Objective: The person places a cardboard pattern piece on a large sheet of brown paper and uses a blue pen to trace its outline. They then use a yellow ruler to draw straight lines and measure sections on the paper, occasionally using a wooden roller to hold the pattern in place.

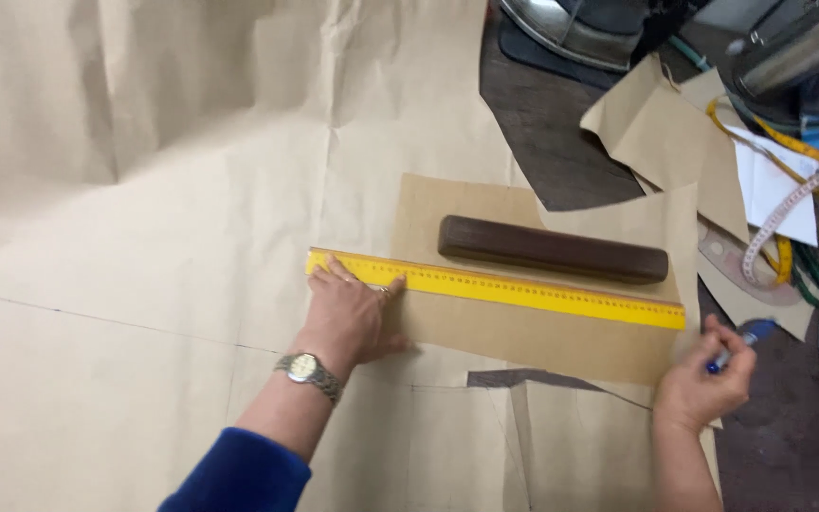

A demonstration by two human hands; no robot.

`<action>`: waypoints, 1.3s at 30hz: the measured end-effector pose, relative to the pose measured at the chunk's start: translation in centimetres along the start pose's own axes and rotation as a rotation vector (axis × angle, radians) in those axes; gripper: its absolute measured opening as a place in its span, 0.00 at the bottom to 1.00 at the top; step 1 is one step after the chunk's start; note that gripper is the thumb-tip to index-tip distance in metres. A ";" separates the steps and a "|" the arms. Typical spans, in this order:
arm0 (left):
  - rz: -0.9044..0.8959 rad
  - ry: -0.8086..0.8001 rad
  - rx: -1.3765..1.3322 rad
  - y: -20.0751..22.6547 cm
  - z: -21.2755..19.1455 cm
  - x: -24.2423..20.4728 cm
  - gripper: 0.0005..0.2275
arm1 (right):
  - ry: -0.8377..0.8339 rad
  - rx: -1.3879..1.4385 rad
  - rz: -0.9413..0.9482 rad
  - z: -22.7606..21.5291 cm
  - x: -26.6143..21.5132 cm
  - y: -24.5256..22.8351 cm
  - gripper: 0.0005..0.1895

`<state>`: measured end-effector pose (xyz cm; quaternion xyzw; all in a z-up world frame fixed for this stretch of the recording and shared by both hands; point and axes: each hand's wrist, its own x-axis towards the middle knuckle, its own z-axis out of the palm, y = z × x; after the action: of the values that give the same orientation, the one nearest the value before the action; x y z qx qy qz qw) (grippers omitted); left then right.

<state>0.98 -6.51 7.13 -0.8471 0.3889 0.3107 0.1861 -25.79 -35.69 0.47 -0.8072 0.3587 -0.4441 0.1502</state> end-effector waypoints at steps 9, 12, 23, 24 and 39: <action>-0.056 0.102 -0.100 0.0 -2.9 -2.9 0.33 | -0.568 0.753 0.186 9.5 1.1 -20.8 0.20; -0.072 0.068 -0.126 0.2 -2.8 -2.6 0.33 | -0.779 0.826 0.242 14.6 -0.2 -23.9 0.13; -0.023 0.041 -0.149 -0.2 -4.2 -4.6 0.24 | -1.134 0.666 0.153 18.9 -1.4 -27.0 0.13; -0.024 0.045 -0.148 -0.2 -4.3 -4.7 0.24 | -1.148 0.648 0.151 18.9 -1.4 -27.0 0.13; -0.041 0.041 -0.161 -0.3 -3.2 -3.3 0.33 | -1.195 0.582 0.100 19.3 -1.2 -26.9 0.12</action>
<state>0.84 -6.33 11.72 -0.8732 0.3492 0.3197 0.1157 1.74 -17.56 4.02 -0.8233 0.1163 0.0085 0.5555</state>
